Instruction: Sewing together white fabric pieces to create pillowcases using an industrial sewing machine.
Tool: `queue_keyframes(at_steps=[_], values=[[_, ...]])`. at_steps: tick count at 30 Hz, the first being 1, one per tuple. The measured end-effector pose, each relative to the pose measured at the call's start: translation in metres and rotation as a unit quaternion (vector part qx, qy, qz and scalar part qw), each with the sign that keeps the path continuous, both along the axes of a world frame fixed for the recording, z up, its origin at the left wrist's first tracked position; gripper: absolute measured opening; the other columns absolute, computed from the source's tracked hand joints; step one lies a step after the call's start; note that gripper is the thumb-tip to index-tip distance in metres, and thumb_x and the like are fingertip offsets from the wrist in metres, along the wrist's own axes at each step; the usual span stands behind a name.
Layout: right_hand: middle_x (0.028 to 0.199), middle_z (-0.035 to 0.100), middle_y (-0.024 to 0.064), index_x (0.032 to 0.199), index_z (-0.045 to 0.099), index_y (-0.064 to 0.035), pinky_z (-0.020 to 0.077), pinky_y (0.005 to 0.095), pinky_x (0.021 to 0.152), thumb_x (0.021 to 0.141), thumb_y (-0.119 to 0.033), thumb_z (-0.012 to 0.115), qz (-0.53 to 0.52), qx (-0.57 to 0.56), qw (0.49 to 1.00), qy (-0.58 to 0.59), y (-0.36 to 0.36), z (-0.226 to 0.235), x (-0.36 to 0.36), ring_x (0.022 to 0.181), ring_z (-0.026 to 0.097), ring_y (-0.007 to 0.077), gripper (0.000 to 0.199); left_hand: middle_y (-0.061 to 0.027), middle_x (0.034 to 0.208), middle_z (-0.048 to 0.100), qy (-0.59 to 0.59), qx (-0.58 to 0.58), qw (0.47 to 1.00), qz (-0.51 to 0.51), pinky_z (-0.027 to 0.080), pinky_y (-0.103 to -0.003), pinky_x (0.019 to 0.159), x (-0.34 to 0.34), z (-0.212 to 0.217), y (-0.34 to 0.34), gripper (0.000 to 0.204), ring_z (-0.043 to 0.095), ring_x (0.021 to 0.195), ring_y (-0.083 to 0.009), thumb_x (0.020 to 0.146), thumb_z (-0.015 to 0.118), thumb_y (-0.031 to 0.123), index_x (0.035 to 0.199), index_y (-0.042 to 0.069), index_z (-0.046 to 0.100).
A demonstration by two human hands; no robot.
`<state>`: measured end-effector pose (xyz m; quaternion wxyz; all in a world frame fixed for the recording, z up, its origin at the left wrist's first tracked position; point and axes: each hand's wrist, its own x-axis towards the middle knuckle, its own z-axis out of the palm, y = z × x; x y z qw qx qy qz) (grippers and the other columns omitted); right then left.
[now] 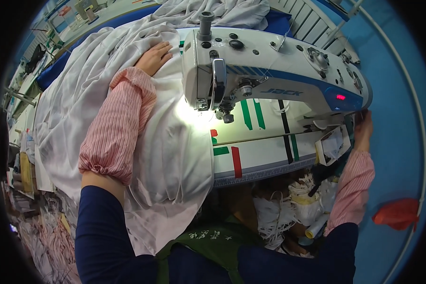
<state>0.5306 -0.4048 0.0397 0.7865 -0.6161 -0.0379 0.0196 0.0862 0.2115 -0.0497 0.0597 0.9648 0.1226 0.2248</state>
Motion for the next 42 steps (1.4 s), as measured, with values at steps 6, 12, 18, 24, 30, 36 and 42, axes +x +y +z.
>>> queue_keyframes(at_steps=[6,12,18,24,30,36,42], values=[[0.118,0.061,0.0074,0.125,0.059,-0.0014,0.0447,0.033,0.088,0.106,-0.029,0.045,-0.06,-0.162,0.939,-0.298,0.06,-0.034,-0.239,0.104,0.057,0.0178,0.036,-0.0206,0.137,0.054,0.0,-0.023,0.995,-0.097,0.037,-0.039,0.112,-0.068,0.004,-0.039,0.038,0.049,0.13,-0.0346,0.093,0.058,0.018,0.127,0.0,0.059],[0.115,0.063,0.0159,0.116,0.062,-0.0043,0.0477,0.0397,0.098,0.084,-0.006,0.068,0.41,-0.218,0.728,-0.504,0.17,-0.05,-0.41,0.115,0.059,0.0341,0.033,-0.0199,0.14,0.051,0.072,-0.069,0.949,-0.299,0.04,-0.042,0.11,-0.163,0.028,-0.147,0.047,0.046,0.133,-0.0354,0.084,0.069,0.011,0.127,-0.001,0.057],[0.112,0.066,0.0104,0.106,0.067,-0.0052,0.0512,0.0388,0.094,0.077,-0.001,0.066,0.406,-0.238,0.643,-0.604,0.236,-0.058,-0.441,0.112,0.061,0.0296,0.03,-0.0143,0.103,0.064,0.092,-0.108,0.918,-0.369,0.053,-0.039,0.082,-0.166,0.073,-0.209,0.024,0.064,0.095,-0.0325,0.079,0.071,0.011,0.1,0.002,0.065],[0.1,0.069,0.0106,0.098,0.07,-0.0043,0.0531,0.0377,0.087,0.067,0.004,0.062,0.424,-0.204,0.696,-0.543,0.226,-0.066,-0.455,0.1,0.066,0.0296,0.033,-0.0175,0.095,0.062,0.1,-0.11,0.977,-0.154,0.048,-0.044,0.079,-0.08,0.067,-0.174,0.014,0.06,0.09,-0.0368,0.088,0.057,0.013,0.092,0.0,0.061],[0.1,0.07,0.0143,0.102,0.069,-0.0009,0.0541,0.0378,0.079,0.069,0.01,0.062,0.59,-0.089,0.753,-0.278,0.165,-0.081,-0.494,0.093,0.068,0.0317,0.035,-0.017,0.13,0.055,0.081,-0.024,0.989,-0.118,0.038,-0.04,0.106,-0.07,0.027,-0.16,0.039,0.048,0.125,-0.0341,0.091,0.059,0.026,0.12,0.0,0.059],[0.081,0.067,0.0103,0.091,0.066,-0.0038,0.0543,0.0377,0.067,0.077,-0.001,0.065,0.648,-0.148,0.681,-0.305,0.121,-0.076,-0.493,0.077,0.067,0.0288,0.015,-0.0187,0.143,0.046,0.139,-0.023,0.988,-0.068,0.031,-0.043,0.114,-0.076,0.026,-0.165,0.059,0.038,0.136,-0.0385,0.091,0.061,0.039,0.132,-0.001,0.053],[0.073,0.056,-0.0011,0.082,0.061,-0.01,0.047,0.0281,0.057,0.082,-0.025,0.066,0.623,-0.202,0.518,-0.55,0.095,-0.012,-0.471,0.069,0.054,0.0145,0.015,-0.0201,0.142,0.046,0.098,0.02,0.995,-0.029,0.03,-0.046,0.113,-0.068,0.014,-0.162,0.064,0.038,0.135,-0.0418,0.09,0.061,0.044,0.134,-0.001,0.05]])
